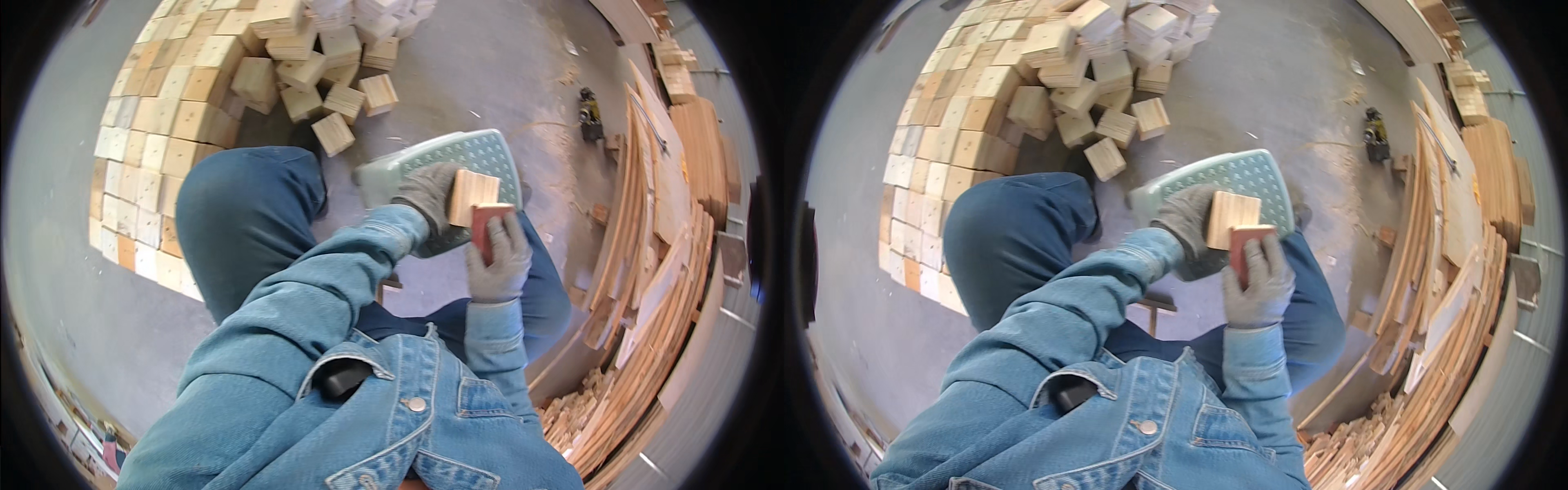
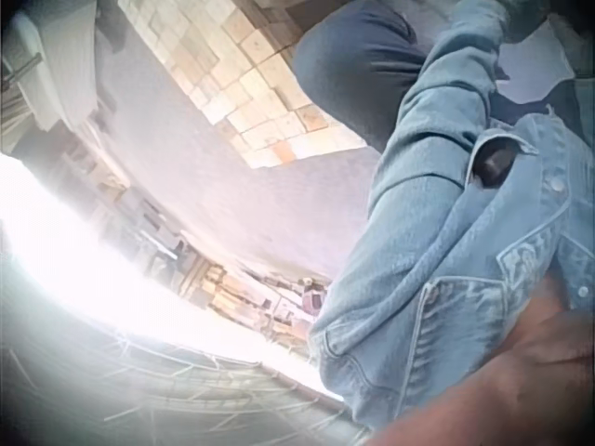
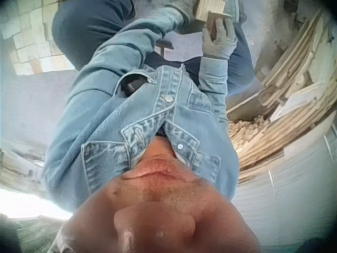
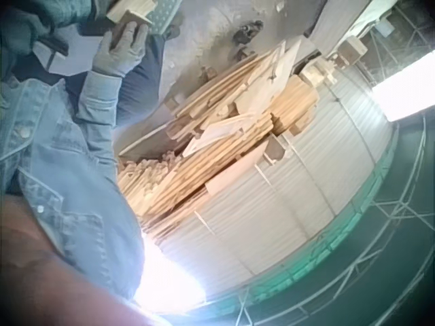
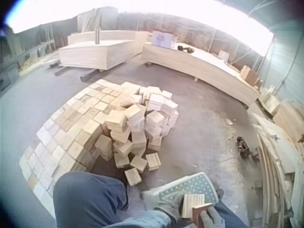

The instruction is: The person sits on a low stool and sands small rectangular wooden blocks using a red sanding block. They hold the wood in one hand and rub the sanding block across the surfaces, occasionally rotating the block to reach different sides. The person places finished blocks into a pile on the floor and picks up new ones to continue the process.

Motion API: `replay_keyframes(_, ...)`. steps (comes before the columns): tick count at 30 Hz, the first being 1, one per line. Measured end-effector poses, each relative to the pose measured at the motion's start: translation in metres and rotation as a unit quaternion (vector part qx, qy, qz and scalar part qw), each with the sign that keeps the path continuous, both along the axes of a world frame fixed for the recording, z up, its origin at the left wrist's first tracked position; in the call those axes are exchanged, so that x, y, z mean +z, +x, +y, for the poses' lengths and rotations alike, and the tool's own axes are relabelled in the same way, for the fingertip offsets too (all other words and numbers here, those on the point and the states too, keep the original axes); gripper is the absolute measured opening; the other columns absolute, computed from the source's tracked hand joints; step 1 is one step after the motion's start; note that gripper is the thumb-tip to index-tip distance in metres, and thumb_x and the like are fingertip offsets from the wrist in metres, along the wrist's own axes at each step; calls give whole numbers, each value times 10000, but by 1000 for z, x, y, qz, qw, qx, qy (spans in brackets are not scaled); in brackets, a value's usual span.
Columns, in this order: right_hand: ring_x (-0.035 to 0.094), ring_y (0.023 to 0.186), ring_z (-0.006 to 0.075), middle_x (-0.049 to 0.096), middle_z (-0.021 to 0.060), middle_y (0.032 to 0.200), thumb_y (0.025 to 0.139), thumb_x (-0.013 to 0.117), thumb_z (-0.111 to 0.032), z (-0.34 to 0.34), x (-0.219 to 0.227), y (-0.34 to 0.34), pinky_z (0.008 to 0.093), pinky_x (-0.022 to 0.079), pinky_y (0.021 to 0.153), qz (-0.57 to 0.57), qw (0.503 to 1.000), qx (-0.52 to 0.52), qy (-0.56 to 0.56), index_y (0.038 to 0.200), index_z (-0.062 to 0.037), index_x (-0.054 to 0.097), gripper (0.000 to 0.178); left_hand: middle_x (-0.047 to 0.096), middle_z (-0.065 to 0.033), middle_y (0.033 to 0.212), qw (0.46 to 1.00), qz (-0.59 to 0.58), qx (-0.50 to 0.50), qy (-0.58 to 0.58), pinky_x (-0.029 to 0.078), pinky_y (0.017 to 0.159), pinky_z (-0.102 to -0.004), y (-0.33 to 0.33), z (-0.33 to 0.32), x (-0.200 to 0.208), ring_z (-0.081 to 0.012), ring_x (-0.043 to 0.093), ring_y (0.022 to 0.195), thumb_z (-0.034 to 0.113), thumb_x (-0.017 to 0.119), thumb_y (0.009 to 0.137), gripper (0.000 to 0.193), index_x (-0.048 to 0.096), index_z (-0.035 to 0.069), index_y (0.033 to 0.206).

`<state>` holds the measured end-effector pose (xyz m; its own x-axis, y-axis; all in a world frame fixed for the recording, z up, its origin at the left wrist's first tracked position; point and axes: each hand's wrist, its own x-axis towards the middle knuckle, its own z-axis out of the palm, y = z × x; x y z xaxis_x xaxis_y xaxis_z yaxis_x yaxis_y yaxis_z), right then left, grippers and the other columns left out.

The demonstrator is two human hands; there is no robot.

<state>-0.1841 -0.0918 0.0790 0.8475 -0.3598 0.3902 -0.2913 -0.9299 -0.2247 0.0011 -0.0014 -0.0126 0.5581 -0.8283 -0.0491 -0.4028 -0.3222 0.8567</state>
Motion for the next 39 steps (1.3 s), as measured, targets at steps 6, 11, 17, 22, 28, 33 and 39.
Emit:
replay_keyframes(6, 669, 1250, 411, 646, 200, 1463, 769, 860, -224, -83, -25, 96, 524, 528, 1064, 13, 996, -91, 13, 1309, -79, 757, 569, 602, -183, 1401, 999, -33, 25, 12, 445, 1205, -470, -4, -6, -3, -401, 573, 1356, 416, 956, 605, 1015, 513, 131, 1474)
replay_keyframes(11, 640, 1320, 394, 609, 195, 1529, 804, 865, -273, -63, -22, 79, 538, 507, 1100, 47, 994, -95, 4, 1366, -103, 739, 601, 595, -186, 1424, 999, -18, 17, 25, 440, 1208, -469, 2, 0, 0, -402, 566, 1370, 416, 964, 607, 1029, 504, 139, 1485)
replay_keyframes(17, 625, 1267, 441, 586, 243, 1528, 749, 888, -207, 13, 2, -23, 532, 502, 1071, 57, 997, -53, 24, 1389, -52, 707, 683, 603, -208, 1419, 999, -24, 25, -6, 450, 1190, -478, -6, 2, 4, -416, 571, 1369, 421, 944, 646, 974, 520, 131, 1474)
replay_keyframes(22, 642, 1228, 445, 612, 255, 1482, 719, 896, -179, 8, -1, -17, 528, 510, 1058, 36, 999, -27, 21, 1363, -45, 717, 681, 582, -208, 1431, 1000, 11, 8, -9, 413, 1215, -473, -1, -1, -4, -418, 546, 1384, 473, 919, 658, 977, 516, 120, 1475)
replay_keyframes(28, 590, 1376, 446, 601, 259, 1507, 759, 869, -179, -86, -30, 82, 522, 479, 1167, 2, 996, -56, 63, 1358, -37, 719, 633, 630, -181, 1279, 997, -35, 57, -24, 482, 1116, -482, -6, -2, 6, -413, 620, 1238, 408, 930, 658, 824, 557, 158, 1349)
replay_keyframes(33, 570, 1421, 429, 586, 252, 1535, 791, 866, -195, -92, -35, 89, 506, 457, 1201, 25, 996, -70, 58, 1413, -52, 692, 662, 612, -188, 1331, 999, 6, 35, -23, 461, 1151, -482, -4, 2, 9, -419, 596, 1283, 380, 936, 642, 884, 534, 155, 1396)
replay_keyframes(39, 616, 1345, 418, 581, 232, 1551, 758, 884, -169, -4, -16, -13, 527, 480, 1135, 38, 999, -31, 20, 1462, -80, 660, 745, 576, -217, 1405, 999, 8, 21, -31, 407, 1207, -498, -3, 8, 11, -427, 554, 1349, 509, 934, 619, 1019, 502, 104, 1448)
